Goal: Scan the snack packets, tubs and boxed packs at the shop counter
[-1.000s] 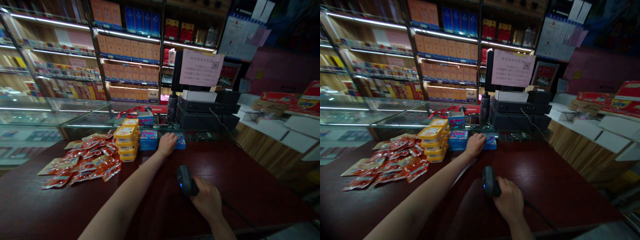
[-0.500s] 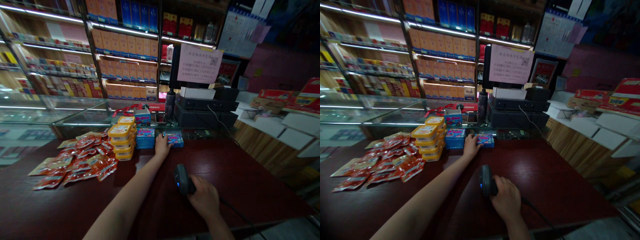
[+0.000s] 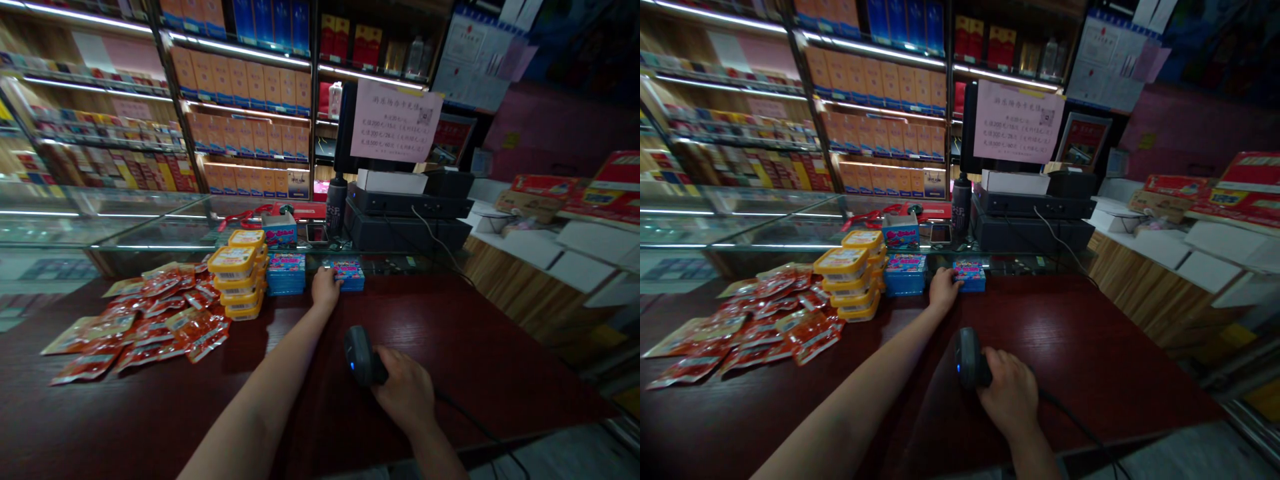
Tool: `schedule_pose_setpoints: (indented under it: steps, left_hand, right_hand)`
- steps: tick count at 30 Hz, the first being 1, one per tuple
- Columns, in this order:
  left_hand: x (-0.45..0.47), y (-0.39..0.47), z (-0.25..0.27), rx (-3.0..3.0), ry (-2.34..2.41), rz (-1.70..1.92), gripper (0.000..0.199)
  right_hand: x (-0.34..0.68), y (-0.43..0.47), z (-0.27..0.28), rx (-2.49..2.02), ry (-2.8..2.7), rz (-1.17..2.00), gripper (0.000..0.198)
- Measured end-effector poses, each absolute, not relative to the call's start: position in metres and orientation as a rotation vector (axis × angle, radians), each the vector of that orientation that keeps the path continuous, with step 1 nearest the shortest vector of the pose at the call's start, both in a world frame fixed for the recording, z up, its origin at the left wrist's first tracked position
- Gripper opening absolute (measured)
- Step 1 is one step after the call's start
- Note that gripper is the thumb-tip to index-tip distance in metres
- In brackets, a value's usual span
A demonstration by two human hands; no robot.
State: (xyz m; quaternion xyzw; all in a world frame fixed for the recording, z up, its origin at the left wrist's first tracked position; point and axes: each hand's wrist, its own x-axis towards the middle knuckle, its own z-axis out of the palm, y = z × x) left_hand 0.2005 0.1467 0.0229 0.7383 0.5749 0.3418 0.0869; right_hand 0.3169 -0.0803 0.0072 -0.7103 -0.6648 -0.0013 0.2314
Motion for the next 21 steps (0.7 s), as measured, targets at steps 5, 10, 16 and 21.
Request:
schedule_pose_setpoints:
  steps: [5, 10, 16, 21]
  left_hand:
    - [0.196, 0.135, 0.026, 2.329, 1.684, 0.959, 0.026]
    - [0.171, 0.11, 0.035, 2.634, 1.602, 1.112, 0.031]
    - [0.133, 0.107, 0.042, 2.613, 1.982, 1.087, 0.054]
    - [0.114, 0.104, 0.045, 2.72, 1.974, 0.975, 0.041]
  right_hand:
    - [0.318, -0.081, 0.005, -1.936, -1.834, -0.005, 0.031]
    - [0.318, -0.082, 0.003, -1.951, -1.863, -0.03, 0.03]
    - [0.317, -0.085, 0.004, -1.951, -1.889, -0.071, 0.03]
    - [0.316, -0.085, 0.003, -1.941, -1.901, -0.133, 0.028]
